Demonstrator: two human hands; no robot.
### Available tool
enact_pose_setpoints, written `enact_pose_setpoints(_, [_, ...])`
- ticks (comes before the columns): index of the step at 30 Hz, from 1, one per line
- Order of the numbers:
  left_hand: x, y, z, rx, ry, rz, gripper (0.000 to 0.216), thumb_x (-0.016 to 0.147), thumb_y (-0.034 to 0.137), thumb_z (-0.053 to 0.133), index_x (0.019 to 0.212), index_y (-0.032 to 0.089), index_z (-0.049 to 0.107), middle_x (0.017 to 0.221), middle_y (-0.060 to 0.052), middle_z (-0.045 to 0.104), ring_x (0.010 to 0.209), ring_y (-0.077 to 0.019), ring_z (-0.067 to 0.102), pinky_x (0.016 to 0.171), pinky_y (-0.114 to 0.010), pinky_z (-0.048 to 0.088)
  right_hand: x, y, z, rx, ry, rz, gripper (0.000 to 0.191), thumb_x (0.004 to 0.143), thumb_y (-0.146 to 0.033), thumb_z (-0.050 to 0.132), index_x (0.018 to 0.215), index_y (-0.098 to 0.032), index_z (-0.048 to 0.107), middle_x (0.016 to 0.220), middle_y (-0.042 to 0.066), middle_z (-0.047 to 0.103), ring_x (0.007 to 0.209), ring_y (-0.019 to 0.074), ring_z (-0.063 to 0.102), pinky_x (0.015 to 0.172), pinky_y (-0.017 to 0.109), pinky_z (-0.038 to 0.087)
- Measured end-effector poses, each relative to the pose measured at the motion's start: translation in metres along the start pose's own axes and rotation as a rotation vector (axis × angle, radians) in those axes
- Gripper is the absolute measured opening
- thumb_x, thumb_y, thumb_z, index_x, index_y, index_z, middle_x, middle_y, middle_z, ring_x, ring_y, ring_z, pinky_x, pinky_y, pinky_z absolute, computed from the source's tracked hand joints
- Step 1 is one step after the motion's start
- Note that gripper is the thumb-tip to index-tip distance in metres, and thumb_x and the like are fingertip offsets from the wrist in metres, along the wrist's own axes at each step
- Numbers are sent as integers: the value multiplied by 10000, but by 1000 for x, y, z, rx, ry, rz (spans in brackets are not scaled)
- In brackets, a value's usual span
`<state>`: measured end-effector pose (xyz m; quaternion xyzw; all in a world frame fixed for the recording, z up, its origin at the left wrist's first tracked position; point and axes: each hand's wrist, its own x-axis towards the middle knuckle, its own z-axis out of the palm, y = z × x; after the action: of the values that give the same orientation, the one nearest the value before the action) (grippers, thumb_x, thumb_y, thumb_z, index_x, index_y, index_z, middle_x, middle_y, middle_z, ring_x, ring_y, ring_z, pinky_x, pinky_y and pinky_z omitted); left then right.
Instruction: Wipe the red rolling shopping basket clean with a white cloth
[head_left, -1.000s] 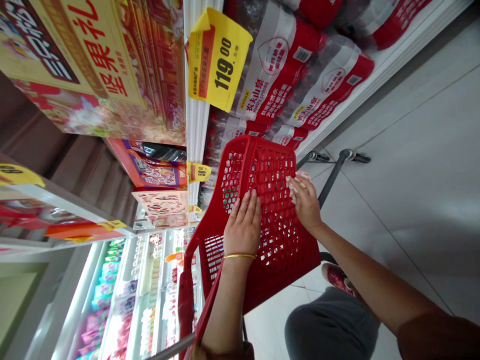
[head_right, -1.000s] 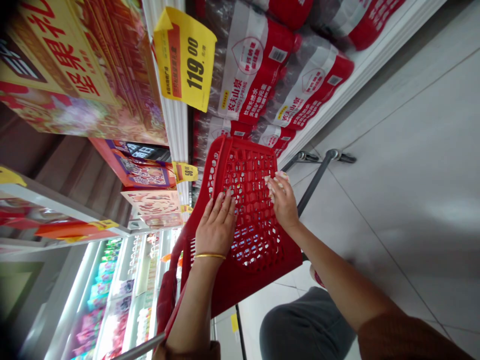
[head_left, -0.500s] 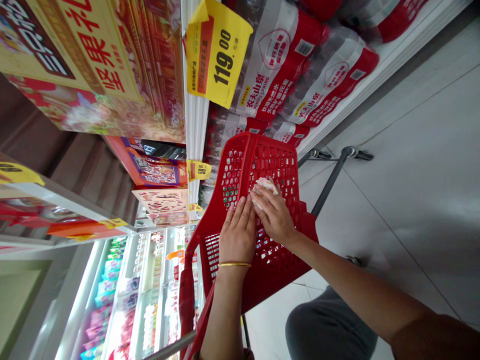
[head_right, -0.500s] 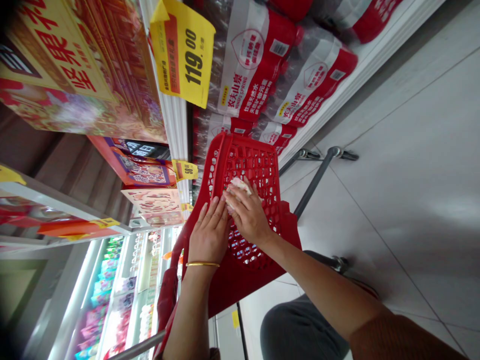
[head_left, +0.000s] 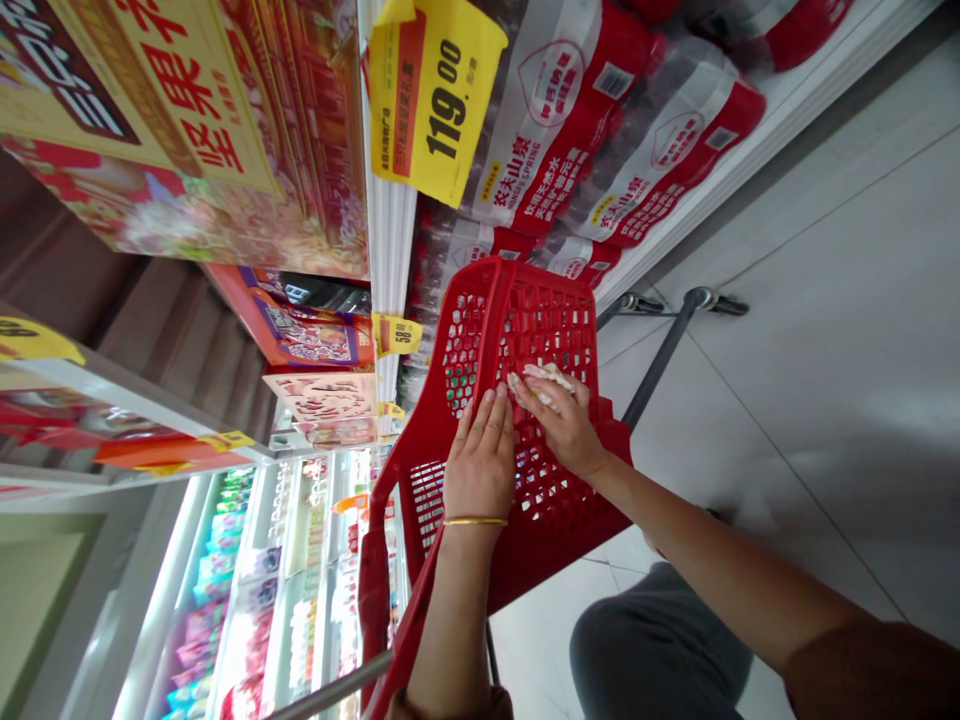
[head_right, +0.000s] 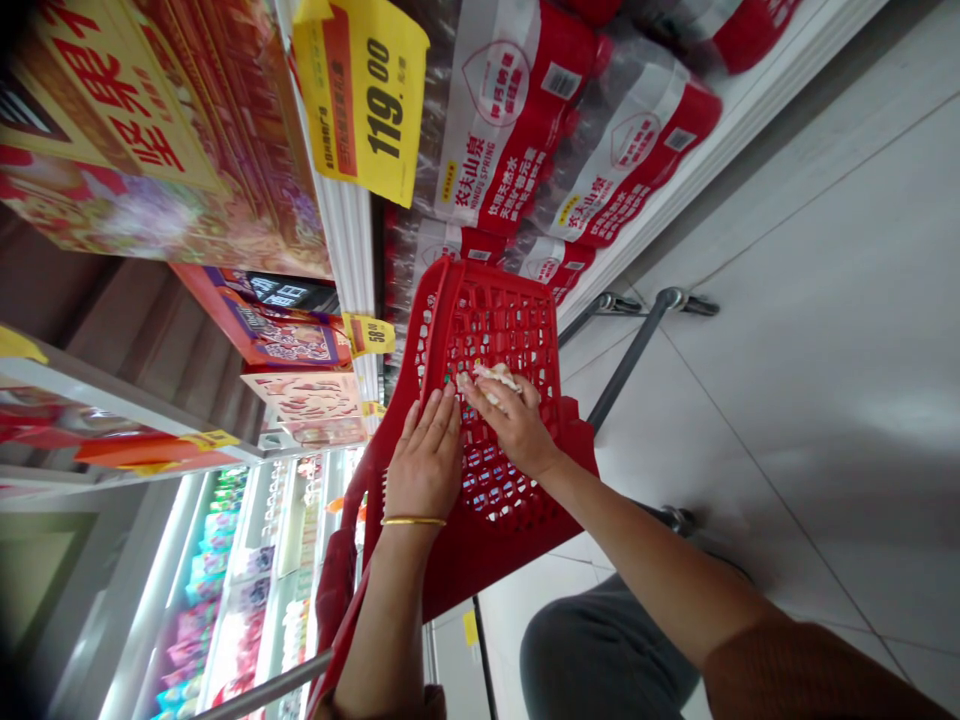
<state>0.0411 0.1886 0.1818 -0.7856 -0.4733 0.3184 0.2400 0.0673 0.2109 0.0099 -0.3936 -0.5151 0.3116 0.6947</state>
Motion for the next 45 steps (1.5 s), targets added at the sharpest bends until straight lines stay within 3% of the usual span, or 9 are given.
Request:
enact_pose_setpoints(5, [0,3,-2,26,0,6,479,928,117,414,1406,93,399,1444,-115,439,1357,-218,397,1176,-425,297,-6,15,-6,-28,9,-6,512,972,-163,407,1453,-318,324,1205,60,622,1167,170,550,1004,371,386])
enact_pose_setpoints(10, [-2,10,-2,9,-9,-25,493,925,125,419,1417,144,398,1442,-94,440,1373,-230,363,1193,-468,248,-11,28,-14,-46,75,137,478,961,-144,363,1407,-309,412,1189,85,580,1136,213,553,916,403,432])
enact_pose_setpoints(14, [-4,17,2,16,-42,-43,486,926,112,386,1412,116,402,1457,-101,410,1378,-209,353,1208,-434,210,1,11,-18,17,116,210,480,952,-151,375,1398,-324,421,1203,92,551,1150,228,528,937,424,453])
enact_pose_setpoints(20, [-5,26,9,36,-53,-57,485,915,89,354,1394,110,433,1416,-107,476,1371,-207,364,1202,-432,227,13,-15,-12,64,-13,71,460,965,-191,395,1403,-333,411,1268,76,570,1199,212,528,965,406,417])
enact_pose_setpoints(30, [-3,35,18,-6,-38,-107,590,915,95,364,1484,131,213,1497,-82,338,1411,-208,285,1211,-427,197,-4,12,-14,16,-53,-18,415,987,-213,374,1393,-268,438,1224,89,601,1185,193,528,929,358,395])
enact_pose_setpoints(37, [1,46,35,40,-94,-90,510,953,170,337,1461,167,291,1504,-36,322,1413,-148,290,1211,-429,-7,-28,35,-21,42,-27,119,403,988,-232,354,1367,-297,473,1198,85,586,1158,223,533,928,406,412])
enact_pose_setpoints(45, [1,48,35,21,-93,-123,501,950,171,354,1450,176,324,1505,-34,326,1415,-151,286,1210,-431,-12,-35,44,-25,60,2,194,372,977,-228,353,1274,-257,576,1174,101,574,1142,243,531,941,441,448])
